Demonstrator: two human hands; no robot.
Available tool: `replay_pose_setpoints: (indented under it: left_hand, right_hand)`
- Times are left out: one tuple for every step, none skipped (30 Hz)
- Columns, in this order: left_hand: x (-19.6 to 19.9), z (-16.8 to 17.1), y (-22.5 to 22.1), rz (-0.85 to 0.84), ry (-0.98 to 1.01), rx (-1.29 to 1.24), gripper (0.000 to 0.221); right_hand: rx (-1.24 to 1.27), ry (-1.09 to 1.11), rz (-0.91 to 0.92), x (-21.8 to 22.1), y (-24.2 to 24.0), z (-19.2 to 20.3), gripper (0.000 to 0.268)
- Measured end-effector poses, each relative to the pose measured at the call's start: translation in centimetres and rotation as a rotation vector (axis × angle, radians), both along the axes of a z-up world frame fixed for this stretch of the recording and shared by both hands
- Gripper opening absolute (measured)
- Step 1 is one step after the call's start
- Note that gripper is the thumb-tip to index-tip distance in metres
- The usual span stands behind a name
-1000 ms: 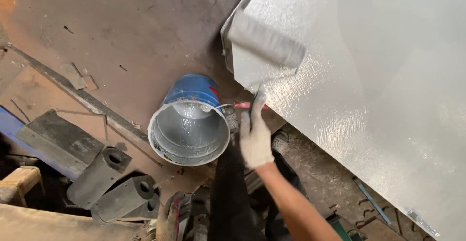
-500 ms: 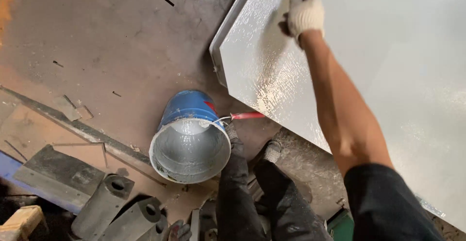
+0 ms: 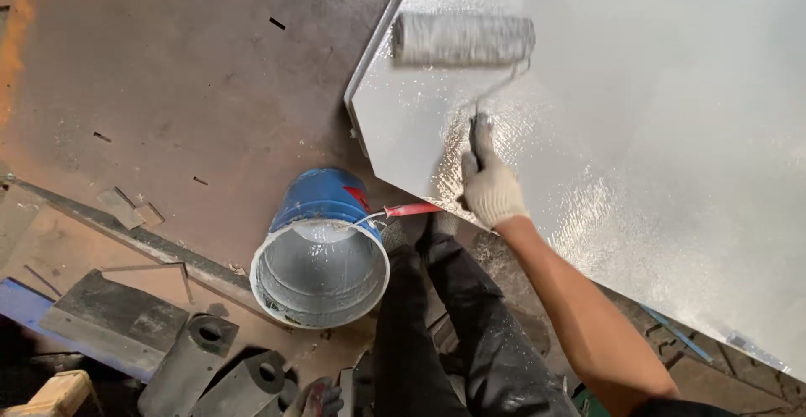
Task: Painting a large metal panel using a paint roller.
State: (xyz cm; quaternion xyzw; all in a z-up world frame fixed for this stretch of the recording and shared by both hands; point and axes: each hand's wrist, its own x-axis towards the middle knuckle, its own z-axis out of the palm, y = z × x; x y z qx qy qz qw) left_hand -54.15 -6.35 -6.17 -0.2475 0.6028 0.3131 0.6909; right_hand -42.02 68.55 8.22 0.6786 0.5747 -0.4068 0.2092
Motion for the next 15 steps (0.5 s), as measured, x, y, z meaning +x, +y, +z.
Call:
replay_pose_setpoints:
  left_hand:
    - [0.2, -0.2, 2.3, 0.005, -0.005, 0.008, 0.053]
    - [-0.2, 0.2, 4.0, 0.004, -0.009, 0.009, 0.052]
    - [-0.5, 0.6, 5.7, 0.002, -0.012, 0.01, 0.052]
    - [-0.7, 1.8, 8.8, 0.001, -0.002, 0.01, 0.052]
    - [-0.8, 3.0, 11.9, -0.045, 0.047, -0.029, 0.05]
    - [-0.9, 4.8, 14.7, -0.09, 0.094, -0.077, 0.049]
    - [-1.1, 7.8, 18.5, -0.09, 0.102, -0.087, 0.049]
    - [-1.5, 9.4, 23.2, -0.093, 0.102, -0.077, 0.05]
    - [-1.9, 11.0, 28.0, -0.096, 0.102, -0.066, 0.05]
    - [-1.2, 12.6, 32.2, -0.096, 0.101, -0.07, 0.05]
    - [-0.6, 14.0, 36.4, -0.046, 0.139, 0.03, 0.05]
    - [0.3, 15.7, 40.1, 0.02, 0.187, 0.114, 0.05]
    - [1.6, 13.6, 40.4, 0.036, 0.198, 0.094, 0.05]
    - [2.8, 11.8, 40.3, -0.096, 0.329, 0.272, 0.049]
    - [4.1, 10.0, 40.2, -0.233, 0.457, 0.448, 0.049]
  right_hand:
    - [-0.004, 0.004, -0.007, 0.9, 2.5, -2.4, 0.071]
    - [0.216, 0.109, 0.119, 1.8, 4.4, -5.0, 0.069]
    - [0.437, 0.214, 0.243, 2.6, 6.2, -7.5, 0.067]
    - [0.439, 0.223, 0.24, 0.6, 7.8, -5.9, 0.067]
    - [0.263, 0.208, -0.004, -1.5, 9.3, -4.1, 0.068]
    - [0.07, 0.19, -0.24, -3.5, 10.6, -2.4, 0.07]
    - [0.059, 0.198, -0.242, -3.0, 9.0, -3.5, 0.07]
    - [0.149, 0.272, -0.146, -2.2, 8.2, -4.4, 0.067]
    - [0.238, 0.344, -0.047, -1.4, 7.5, -5.4, 0.066]
    - [0.235, 0.343, -0.047, -1.5, 5.4, -1.5, 0.066]
    - [0.015, 0.305, -0.172, -1.7, 3.4, 2.1, 0.07]
    - [-0.225, 0.27, -0.277, -2.2, 1.1, 5.6, 0.074]
    - [-0.247, 0.275, -0.26, -1.0, -1.0, 4.4, 0.074]
    - [-0.243, 0.272, -0.2, 0.6, -3.4, 3.5, 0.071]
    - [-0.24, 0.271, -0.14, 2.2, -5.8, 2.6, 0.069]
